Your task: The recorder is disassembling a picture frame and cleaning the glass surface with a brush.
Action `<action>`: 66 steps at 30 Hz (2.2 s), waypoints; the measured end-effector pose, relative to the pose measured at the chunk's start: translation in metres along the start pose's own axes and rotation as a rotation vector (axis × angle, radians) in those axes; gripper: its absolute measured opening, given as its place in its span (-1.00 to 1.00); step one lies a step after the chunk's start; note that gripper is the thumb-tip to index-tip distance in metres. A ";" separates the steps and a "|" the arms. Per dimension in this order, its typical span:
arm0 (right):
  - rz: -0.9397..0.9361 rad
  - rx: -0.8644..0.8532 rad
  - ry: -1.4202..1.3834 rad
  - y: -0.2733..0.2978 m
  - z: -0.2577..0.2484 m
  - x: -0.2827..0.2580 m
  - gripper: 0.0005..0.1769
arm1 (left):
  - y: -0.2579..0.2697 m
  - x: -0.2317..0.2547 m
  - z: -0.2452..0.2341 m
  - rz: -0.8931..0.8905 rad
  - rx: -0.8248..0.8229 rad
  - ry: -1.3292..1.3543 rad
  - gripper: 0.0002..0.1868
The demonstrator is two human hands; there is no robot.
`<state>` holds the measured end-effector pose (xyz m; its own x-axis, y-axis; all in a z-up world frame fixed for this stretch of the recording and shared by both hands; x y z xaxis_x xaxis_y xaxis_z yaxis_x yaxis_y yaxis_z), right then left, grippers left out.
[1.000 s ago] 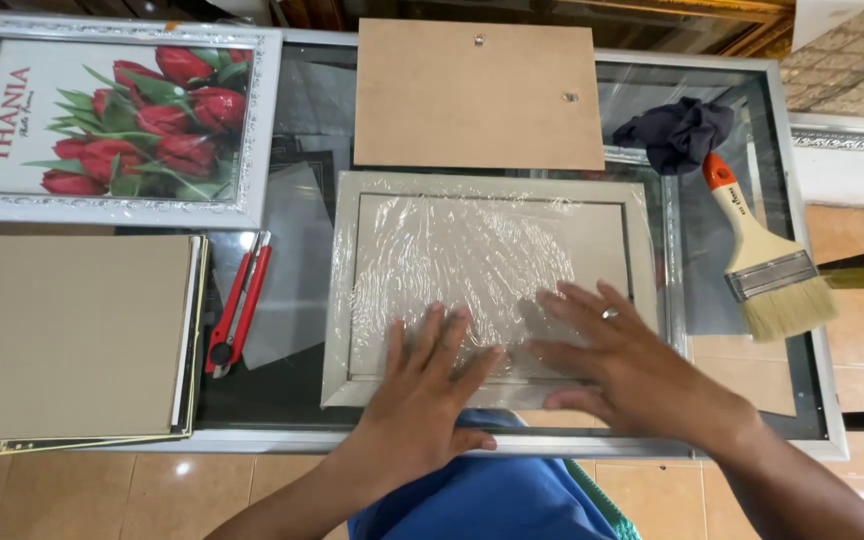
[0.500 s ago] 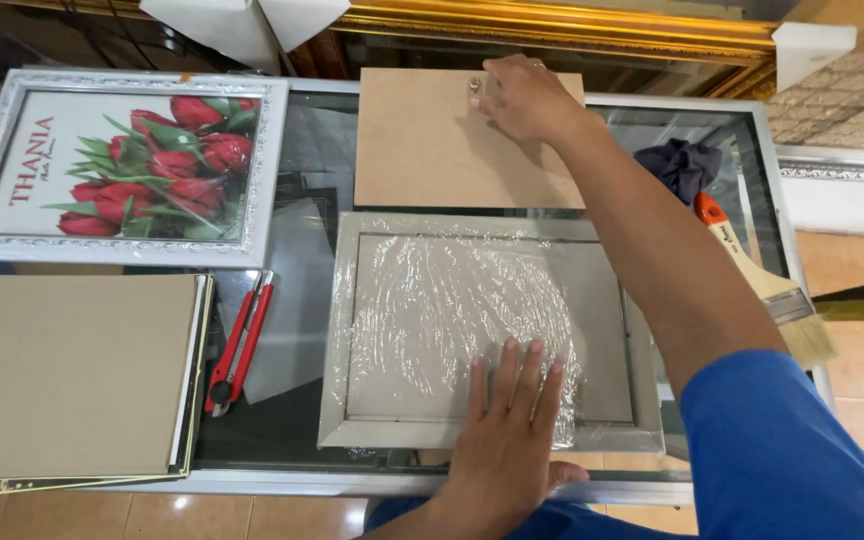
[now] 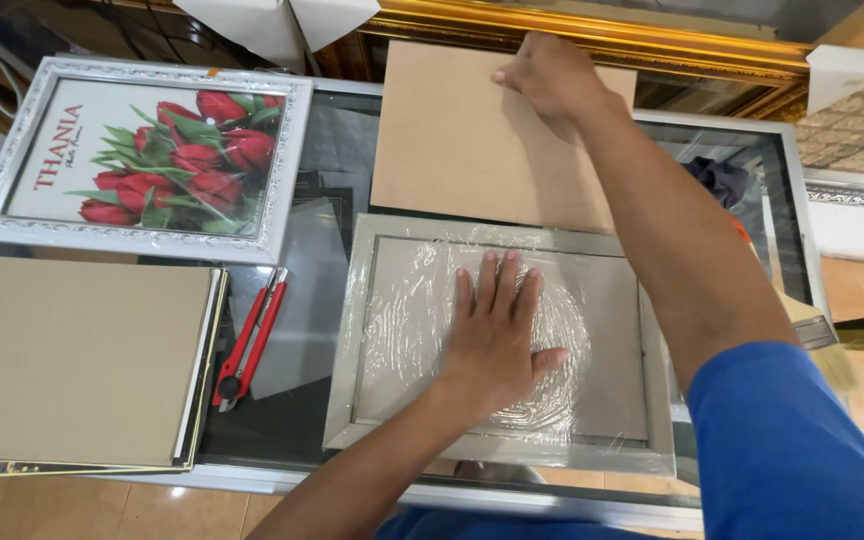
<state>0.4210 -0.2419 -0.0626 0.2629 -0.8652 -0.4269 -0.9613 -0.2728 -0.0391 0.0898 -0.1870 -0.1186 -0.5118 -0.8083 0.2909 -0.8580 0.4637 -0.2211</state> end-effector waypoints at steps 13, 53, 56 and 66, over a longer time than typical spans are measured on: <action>-0.183 -0.193 -0.046 0.145 -0.155 -0.049 -0.64 | 0.042 0.039 -0.084 -0.007 0.028 0.554 0.27; -0.368 0.295 0.222 0.420 -0.076 -0.055 -0.53 | 0.140 0.064 -0.022 0.037 -0.117 0.040 0.01; -0.348 0.320 0.231 0.415 -0.062 -0.050 -0.57 | 0.144 0.064 -0.013 0.044 -0.106 0.028 0.01; -0.170 0.110 0.110 0.433 -0.032 -0.001 -0.13 | 0.152 0.062 -0.100 0.158 0.380 0.471 -0.78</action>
<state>0.0069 -0.3729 -0.0499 0.4231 -0.8532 -0.3050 -0.9041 -0.3758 -0.2032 -0.0768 -0.1304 -0.0414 -0.6695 -0.4541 0.5879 -0.7395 0.3332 -0.5849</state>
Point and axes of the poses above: each hand's wrist, its own y-axis away from the middle knuckle, its own z-axis out of the palm, x = y × z, the point moved 2 cm from there along -y, towards the middle knuckle, and after that the axes turned 12 degrees about z, right-handed, at the moved point
